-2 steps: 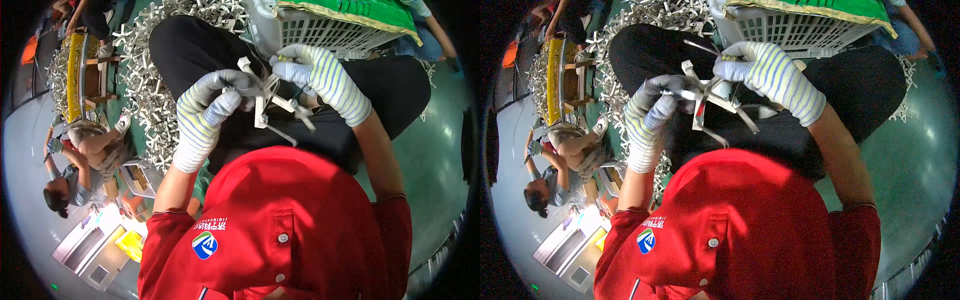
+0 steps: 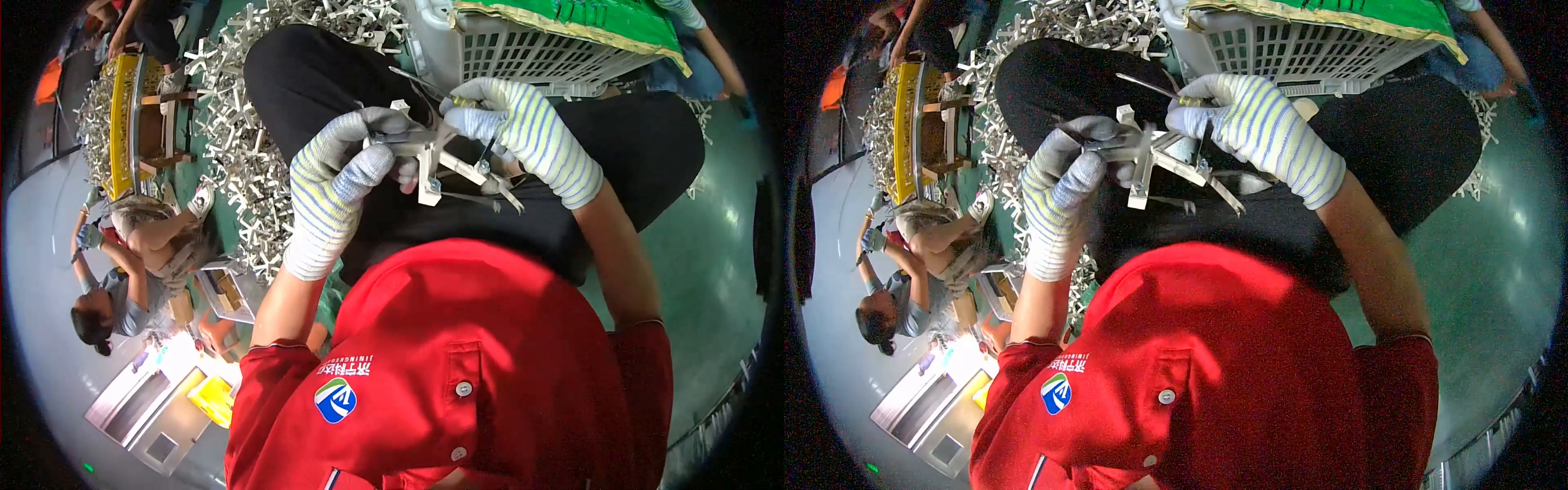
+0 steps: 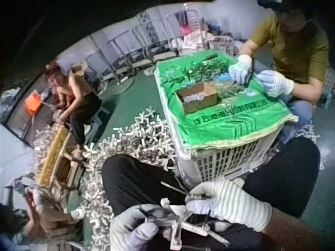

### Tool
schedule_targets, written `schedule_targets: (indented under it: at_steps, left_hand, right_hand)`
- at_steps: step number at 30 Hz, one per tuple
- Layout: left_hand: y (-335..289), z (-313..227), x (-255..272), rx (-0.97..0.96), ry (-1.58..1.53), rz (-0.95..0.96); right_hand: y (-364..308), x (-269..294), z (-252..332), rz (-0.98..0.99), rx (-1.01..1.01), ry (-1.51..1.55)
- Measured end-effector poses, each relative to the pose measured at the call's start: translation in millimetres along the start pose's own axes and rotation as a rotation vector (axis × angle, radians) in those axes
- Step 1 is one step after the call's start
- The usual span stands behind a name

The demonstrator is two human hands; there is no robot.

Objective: The person assembles small white plastic components by hand, using a screwdriver to secure them with screws.

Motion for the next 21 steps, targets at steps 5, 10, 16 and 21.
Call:
schedule_targets:
  at_steps: [5, 10, 16, 21]
  left_hand:
    - [-1, 1, 5, -0.025, 0.044, -0.006]
    - [-5, 6, 9, 0.007, -0.086, -0.002]
    - [-4, 6, 13, 0.061, 0.080, 0.031]
    - [-6, 14, 14, 0.009, 0.027, -0.103]
  right_hand:
    - [10, -6, -16, 0.046, -0.076, 0.028]
    - [0, -15, -21, 0.159, -0.202, 0.230]
    - [2, -11, -11, 0.070, -0.041, 0.280]
    - [-1, -12, 0, -0.051, 0.049, 0.179]
Point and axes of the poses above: each hand's wrist, its own y-axis towards the middle knuckle, its own x-axis out of the back of the hand, z = x × y, the point moved 3 cm from there along y, towards the middle knuckle, and after that the axes turned 11 degrees about -x, right-handed, at the moved point
